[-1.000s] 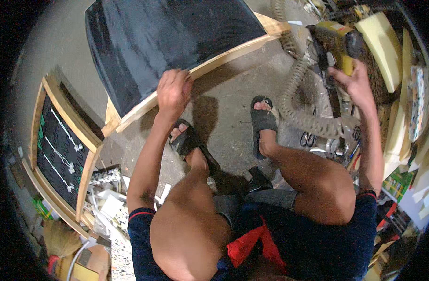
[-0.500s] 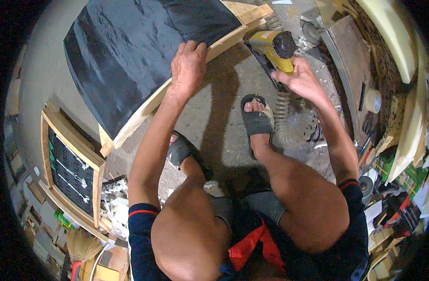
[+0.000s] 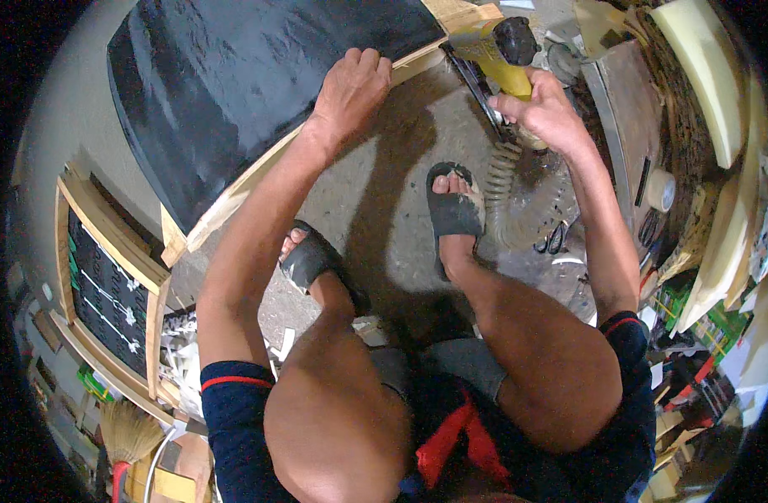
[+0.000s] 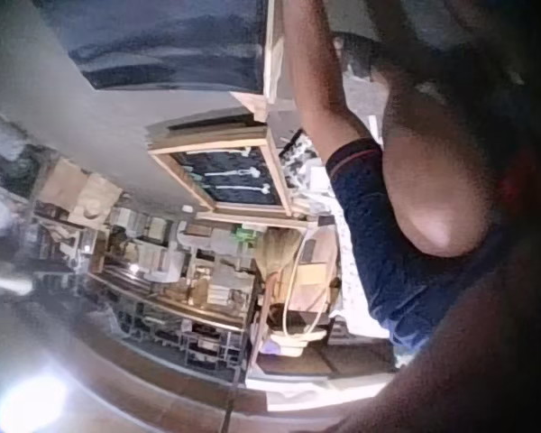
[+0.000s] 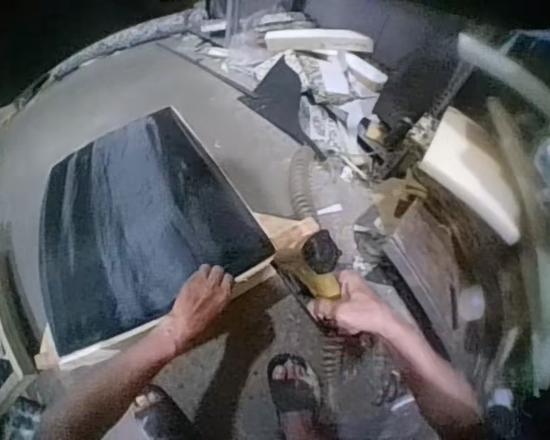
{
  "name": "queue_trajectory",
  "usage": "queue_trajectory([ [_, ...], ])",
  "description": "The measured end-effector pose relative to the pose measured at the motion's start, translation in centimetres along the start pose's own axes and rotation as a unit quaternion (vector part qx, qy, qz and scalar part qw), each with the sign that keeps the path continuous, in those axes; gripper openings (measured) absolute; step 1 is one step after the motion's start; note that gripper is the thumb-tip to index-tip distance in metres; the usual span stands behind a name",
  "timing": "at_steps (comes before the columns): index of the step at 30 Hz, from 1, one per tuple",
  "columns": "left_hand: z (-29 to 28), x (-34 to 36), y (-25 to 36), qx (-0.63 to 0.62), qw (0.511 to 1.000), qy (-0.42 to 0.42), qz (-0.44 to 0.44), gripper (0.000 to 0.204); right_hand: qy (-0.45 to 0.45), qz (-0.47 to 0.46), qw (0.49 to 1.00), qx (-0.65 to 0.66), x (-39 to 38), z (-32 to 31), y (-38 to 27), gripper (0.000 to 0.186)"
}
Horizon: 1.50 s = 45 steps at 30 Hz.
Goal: The person staples a black fabric sheet onto a wooden frame using a pneumatic staple gun. They repeatedly pull and smooth the fabric, then staple along the edges to secure it. The frame is flipped to work on different sides.
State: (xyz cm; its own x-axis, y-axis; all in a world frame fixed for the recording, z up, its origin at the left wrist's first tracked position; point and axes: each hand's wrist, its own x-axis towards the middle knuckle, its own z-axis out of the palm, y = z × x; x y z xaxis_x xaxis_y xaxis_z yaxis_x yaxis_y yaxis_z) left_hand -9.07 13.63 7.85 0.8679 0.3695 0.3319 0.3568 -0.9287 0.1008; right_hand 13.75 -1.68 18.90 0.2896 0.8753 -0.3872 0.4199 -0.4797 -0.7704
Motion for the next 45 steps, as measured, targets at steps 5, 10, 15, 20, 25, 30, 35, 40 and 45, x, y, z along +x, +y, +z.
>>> queue_trajectory([
  [5,0.2,0.1,-0.1,0.020,1.000,0.001,0.020,0.012,-0.063,-0.019,0.997,-0.037,2.6,-0.7,-1.0,0.028],
  [10,0.5,0.0,0.1,0.019,1.000,0.009,0.010,0.012,-0.099,-0.035,0.991,-0.078,5.6,-0.6,-1.3,0.020],
  [15,0.6,-0.4,0.5,0.004,0.999,0.038,-0.001,0.011,-0.134,-0.005,0.981,-0.142,6.8,-0.5,-2.3,0.017],
  [20,0.3,-2.1,2.0,-0.016,0.998,0.024,-0.060,0.036,-0.109,-0.017,0.980,-0.164,6.3,-0.2,-3.6,0.017],
  [25,0.8,-3.5,3.1,-0.039,0.994,0.053,-0.090,0.052,-0.107,-0.007,0.992,-0.066,5.0,1.4,-3.3,0.019],
  [30,1.4,-3.6,3.0,-0.055,0.990,0.087,-0.094,0.048,-0.122,-0.006,0.988,-0.090,5.4,2.6,-3.0,0.017],
  [35,0.7,-3.8,3.6,-0.035,0.988,0.050,-0.140,0.047,-0.141,-0.005,0.982,-0.124,5.9,3.0,-3.7,0.018],
  [40,-0.7,-5.6,3.2,-0.113,0.974,0.080,-0.177,0.048,-0.105,-0.007,0.986,-0.131,4.9,3.5,-4.7,0.019],
  [45,-1.5,-10.2,2.9,-0.096,0.960,0.144,-0.220,0.044,-0.106,0.025,0.991,-0.075,3.0,4.6,-5.4,0.019],
])
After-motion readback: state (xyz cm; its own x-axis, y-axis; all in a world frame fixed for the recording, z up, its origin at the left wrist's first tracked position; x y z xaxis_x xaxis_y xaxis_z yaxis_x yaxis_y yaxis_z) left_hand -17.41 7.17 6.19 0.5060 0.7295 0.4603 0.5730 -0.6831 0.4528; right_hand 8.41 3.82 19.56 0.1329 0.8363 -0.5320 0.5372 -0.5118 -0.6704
